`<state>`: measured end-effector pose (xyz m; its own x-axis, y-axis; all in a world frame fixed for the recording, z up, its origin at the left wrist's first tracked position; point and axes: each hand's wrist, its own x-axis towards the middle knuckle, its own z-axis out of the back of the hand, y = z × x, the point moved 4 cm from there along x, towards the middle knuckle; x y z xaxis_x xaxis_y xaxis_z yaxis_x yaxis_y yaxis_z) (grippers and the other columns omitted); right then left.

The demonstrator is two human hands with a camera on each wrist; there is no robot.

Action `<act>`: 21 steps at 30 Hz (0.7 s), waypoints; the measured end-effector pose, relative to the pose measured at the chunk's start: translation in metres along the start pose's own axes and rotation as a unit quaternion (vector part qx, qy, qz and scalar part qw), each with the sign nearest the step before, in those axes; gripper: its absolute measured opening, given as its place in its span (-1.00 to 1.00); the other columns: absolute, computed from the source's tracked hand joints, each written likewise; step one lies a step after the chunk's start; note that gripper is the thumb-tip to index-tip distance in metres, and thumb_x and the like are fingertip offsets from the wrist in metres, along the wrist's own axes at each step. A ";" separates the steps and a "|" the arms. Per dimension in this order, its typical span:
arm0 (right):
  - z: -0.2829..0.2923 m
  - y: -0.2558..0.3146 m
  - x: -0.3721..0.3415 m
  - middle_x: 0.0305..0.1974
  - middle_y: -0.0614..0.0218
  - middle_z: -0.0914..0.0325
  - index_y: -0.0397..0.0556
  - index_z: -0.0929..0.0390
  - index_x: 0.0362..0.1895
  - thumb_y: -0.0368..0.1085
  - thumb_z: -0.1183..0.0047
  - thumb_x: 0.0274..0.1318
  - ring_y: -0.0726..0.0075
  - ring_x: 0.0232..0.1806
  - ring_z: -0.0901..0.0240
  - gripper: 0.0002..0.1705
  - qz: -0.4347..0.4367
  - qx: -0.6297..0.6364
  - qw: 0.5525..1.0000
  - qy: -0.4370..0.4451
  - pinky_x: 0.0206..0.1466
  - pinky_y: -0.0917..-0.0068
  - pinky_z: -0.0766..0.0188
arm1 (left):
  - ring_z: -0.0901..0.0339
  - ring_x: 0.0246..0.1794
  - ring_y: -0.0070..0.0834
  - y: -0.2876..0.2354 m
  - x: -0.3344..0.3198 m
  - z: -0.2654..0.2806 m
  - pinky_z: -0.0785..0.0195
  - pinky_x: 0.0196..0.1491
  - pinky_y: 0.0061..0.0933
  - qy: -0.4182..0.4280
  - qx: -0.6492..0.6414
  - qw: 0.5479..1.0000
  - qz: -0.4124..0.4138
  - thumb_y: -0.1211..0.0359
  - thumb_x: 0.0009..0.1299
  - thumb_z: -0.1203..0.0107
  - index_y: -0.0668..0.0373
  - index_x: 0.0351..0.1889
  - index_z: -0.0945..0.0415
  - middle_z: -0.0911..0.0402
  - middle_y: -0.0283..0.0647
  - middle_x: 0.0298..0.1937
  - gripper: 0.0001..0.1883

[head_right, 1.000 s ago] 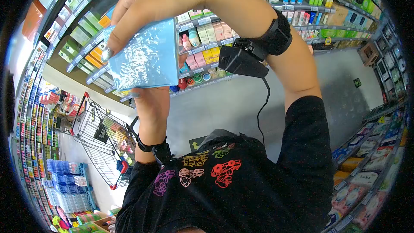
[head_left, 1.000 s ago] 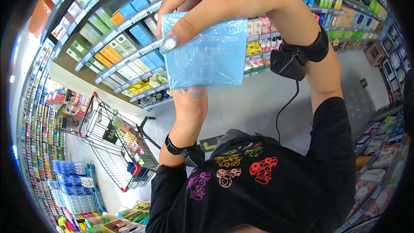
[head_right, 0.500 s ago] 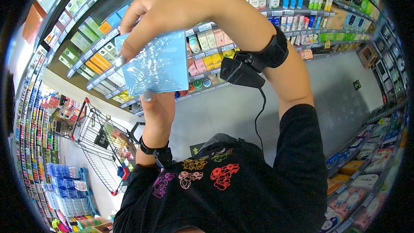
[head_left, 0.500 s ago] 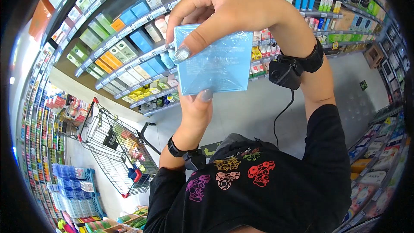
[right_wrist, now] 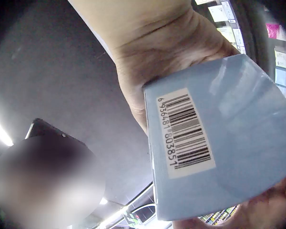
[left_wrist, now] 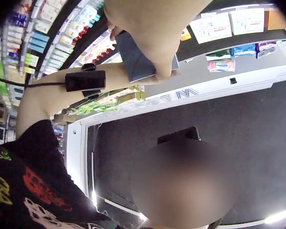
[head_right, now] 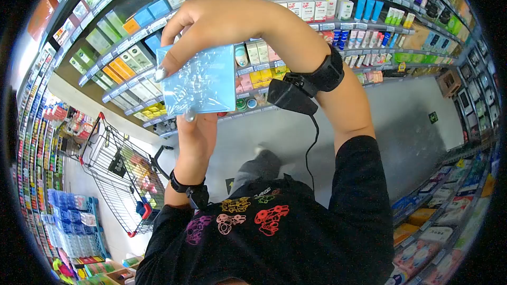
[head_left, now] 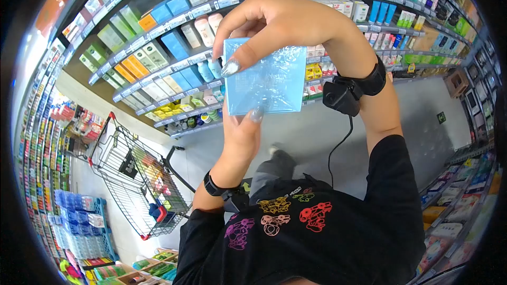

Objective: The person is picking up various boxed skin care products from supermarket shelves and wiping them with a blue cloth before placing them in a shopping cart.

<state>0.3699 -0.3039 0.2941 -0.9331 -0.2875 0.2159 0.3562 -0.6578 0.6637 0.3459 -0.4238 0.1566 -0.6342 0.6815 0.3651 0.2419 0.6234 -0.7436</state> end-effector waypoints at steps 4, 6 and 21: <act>-0.005 -0.016 0.031 -0.28 0.33 -0.58 -0.13 -0.61 -0.15 -0.20 -0.24 -0.04 0.57 -0.32 -0.45 -0.63 0.020 0.020 0.999 0.016 -0.26 0.60 -0.37 | -0.30 0.16 -0.38 -0.008 0.007 0.020 -0.12 0.23 -0.30 -0.011 0.000 1.000 0.004 0.21 0.10 -0.32 0.27 0.25 -0.14 -0.34 -0.18 0.13 -0.20; -0.008 -0.014 0.048 -0.22 0.31 -0.58 -0.14 -0.60 -0.14 -0.20 -0.23 -0.05 0.55 -0.28 -0.46 -0.62 0.019 0.020 0.999 0.032 -0.21 0.58 -0.39 | -0.29 0.17 -0.38 -0.015 0.009 0.034 -0.13 0.23 -0.30 -0.024 0.002 1.000 0.003 0.21 0.10 -0.31 0.26 0.25 -0.13 -0.34 -0.18 0.14 -0.20; -0.048 0.021 0.210 -0.62 0.58 -0.25 0.00 -0.62 -0.17 -0.09 -0.25 -0.03 0.67 -0.54 -0.11 -0.64 0.114 -0.006 0.992 0.050 -0.45 0.60 -0.08 | -0.36 0.09 -0.42 -0.124 0.033 0.145 -0.23 0.13 -0.37 -0.074 0.062 0.992 -0.086 0.11 0.11 -0.33 0.26 0.26 -0.13 -0.39 -0.20 0.08 -0.15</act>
<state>0.1836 -0.4117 0.3191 -0.8189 -0.4971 0.2871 0.5588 -0.5760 0.5966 0.1881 -0.5342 0.1800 -0.7611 0.5004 0.4127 0.0346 0.6666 -0.7446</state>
